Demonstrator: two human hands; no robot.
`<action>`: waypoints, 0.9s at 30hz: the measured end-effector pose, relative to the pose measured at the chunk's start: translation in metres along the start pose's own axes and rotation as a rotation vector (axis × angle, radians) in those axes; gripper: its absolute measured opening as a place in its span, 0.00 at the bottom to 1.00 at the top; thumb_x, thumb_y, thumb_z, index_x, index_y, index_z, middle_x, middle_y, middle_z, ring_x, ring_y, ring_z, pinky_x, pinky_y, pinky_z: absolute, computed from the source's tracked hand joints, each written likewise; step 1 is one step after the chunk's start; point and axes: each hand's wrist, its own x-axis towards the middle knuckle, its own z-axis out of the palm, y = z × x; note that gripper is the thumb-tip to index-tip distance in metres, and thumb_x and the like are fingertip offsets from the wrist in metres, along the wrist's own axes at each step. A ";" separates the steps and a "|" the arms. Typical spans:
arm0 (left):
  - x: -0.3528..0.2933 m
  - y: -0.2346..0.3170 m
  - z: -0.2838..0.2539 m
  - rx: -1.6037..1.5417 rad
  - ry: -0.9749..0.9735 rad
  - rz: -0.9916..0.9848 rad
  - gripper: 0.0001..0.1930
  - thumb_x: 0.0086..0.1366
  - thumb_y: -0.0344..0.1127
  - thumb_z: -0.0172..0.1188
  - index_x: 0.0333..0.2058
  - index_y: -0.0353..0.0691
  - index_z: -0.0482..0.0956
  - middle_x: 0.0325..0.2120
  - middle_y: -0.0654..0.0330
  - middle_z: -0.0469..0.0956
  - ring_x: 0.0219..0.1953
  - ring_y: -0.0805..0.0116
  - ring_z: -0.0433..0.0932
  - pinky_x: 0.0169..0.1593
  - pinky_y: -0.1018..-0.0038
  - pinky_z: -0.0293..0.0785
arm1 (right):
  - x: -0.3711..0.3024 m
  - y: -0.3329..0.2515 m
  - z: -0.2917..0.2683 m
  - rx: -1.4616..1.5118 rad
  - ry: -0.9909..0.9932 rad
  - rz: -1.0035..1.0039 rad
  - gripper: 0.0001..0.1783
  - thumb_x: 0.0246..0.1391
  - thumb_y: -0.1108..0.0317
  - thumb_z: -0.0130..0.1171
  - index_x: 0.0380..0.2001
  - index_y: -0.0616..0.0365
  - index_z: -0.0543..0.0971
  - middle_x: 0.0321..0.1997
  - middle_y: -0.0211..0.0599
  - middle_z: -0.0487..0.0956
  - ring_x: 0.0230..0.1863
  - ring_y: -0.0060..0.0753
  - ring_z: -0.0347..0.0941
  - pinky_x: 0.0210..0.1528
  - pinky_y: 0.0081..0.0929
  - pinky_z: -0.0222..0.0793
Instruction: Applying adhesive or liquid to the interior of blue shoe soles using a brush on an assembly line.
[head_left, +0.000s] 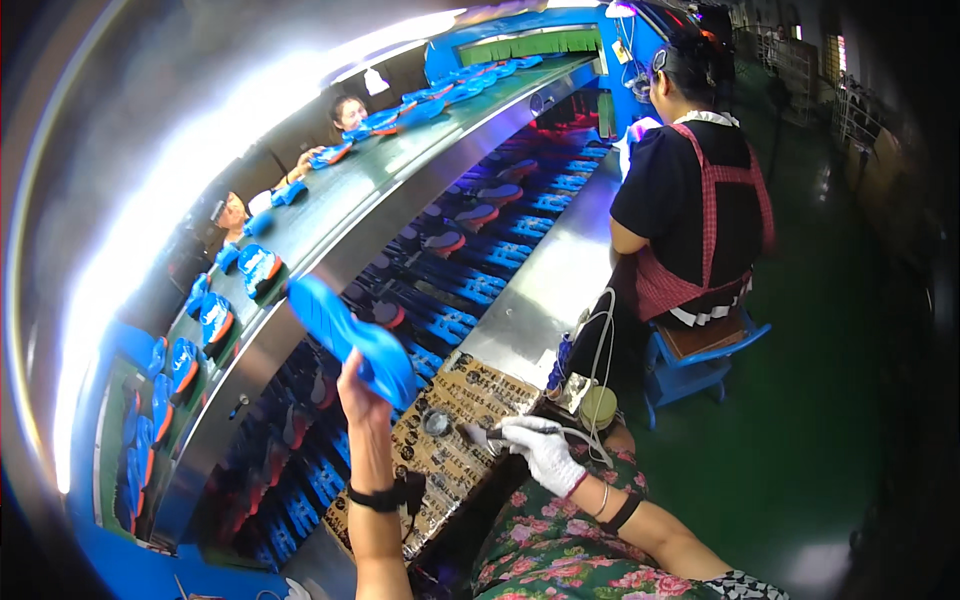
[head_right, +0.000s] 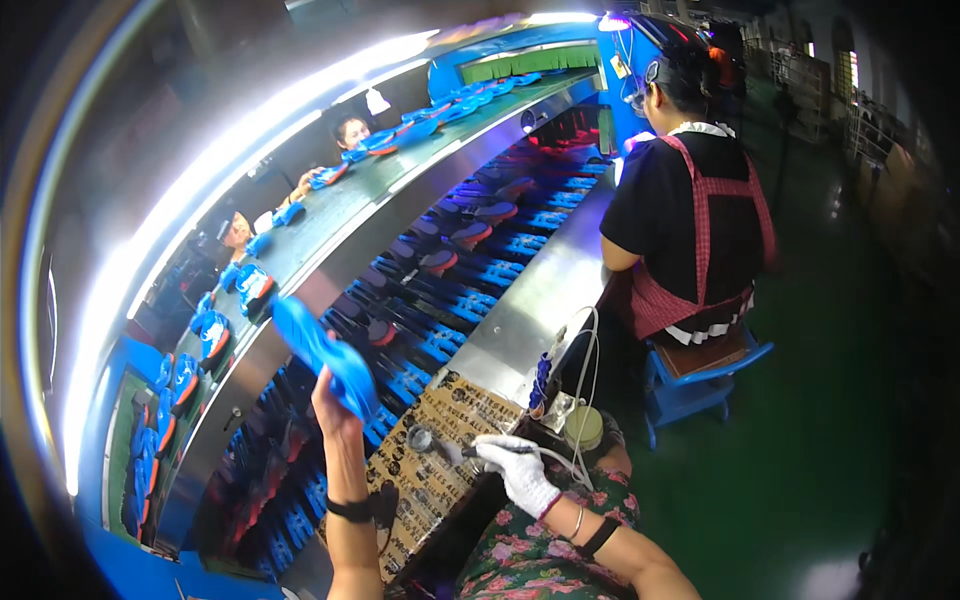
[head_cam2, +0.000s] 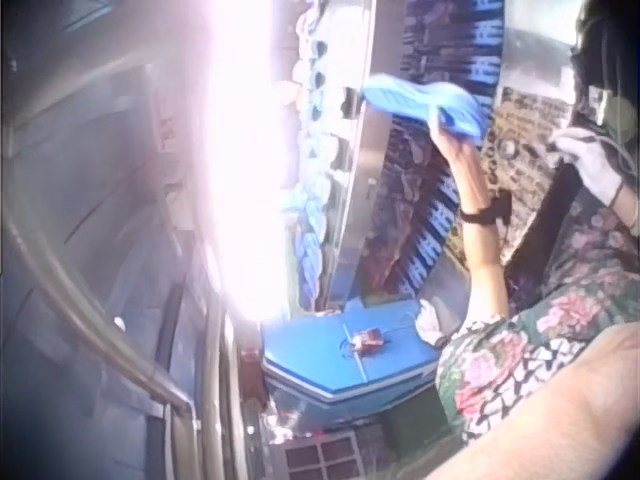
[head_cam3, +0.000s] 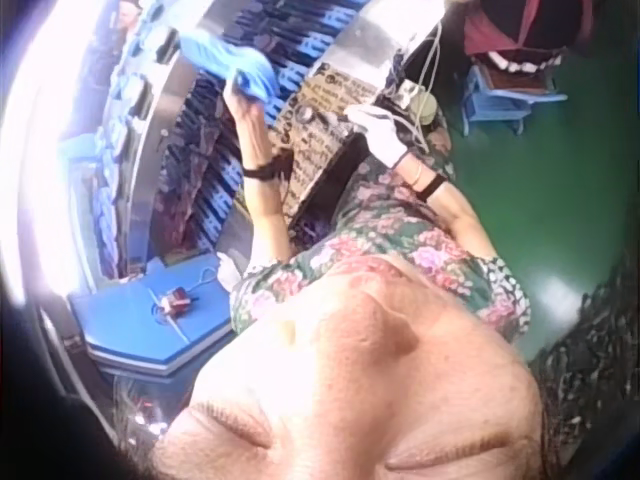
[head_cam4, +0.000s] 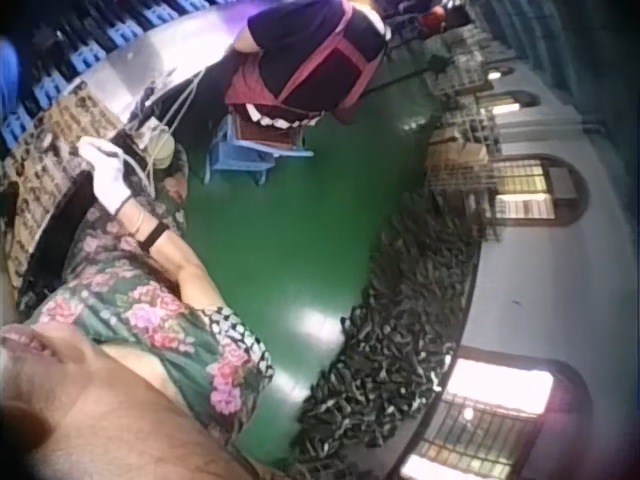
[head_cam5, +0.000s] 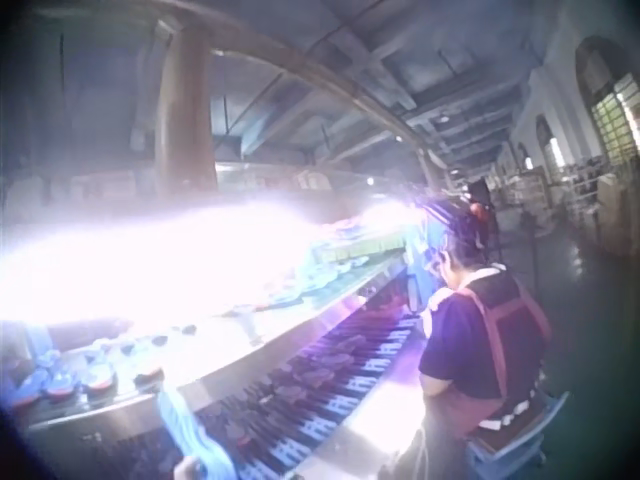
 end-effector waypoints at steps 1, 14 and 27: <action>-0.026 -0.009 -0.004 0.098 -0.074 0.019 0.36 0.65 0.34 0.58 0.71 0.45 0.58 0.44 0.56 0.79 0.45 0.60 0.81 0.51 0.62 0.80 | 0.001 -0.005 0.000 -0.018 0.015 -0.002 0.09 0.56 0.74 0.67 0.41 0.57 0.86 0.40 0.30 0.87 0.38 0.20 0.81 0.36 0.16 0.73; -0.222 -0.124 -0.112 -0.383 0.178 -0.476 0.53 0.64 0.78 0.43 0.69 0.33 0.57 0.61 0.41 0.70 0.62 0.40 0.72 0.68 0.44 0.64 | 0.004 -0.027 0.049 -0.372 -0.221 -0.253 0.12 0.58 0.77 0.64 0.45 0.64 0.85 0.39 0.33 0.86 0.37 0.18 0.78 0.42 0.20 0.75; -0.175 -0.115 -0.061 -0.671 0.158 -0.287 0.45 0.67 0.76 0.39 0.70 0.47 0.60 0.66 0.58 0.68 0.65 0.54 0.69 0.69 0.55 0.64 | -0.010 -0.038 0.090 -0.842 -0.340 -0.588 0.13 0.47 0.80 0.69 0.39 0.66 0.86 0.39 0.45 0.86 0.39 0.33 0.83 0.43 0.28 0.78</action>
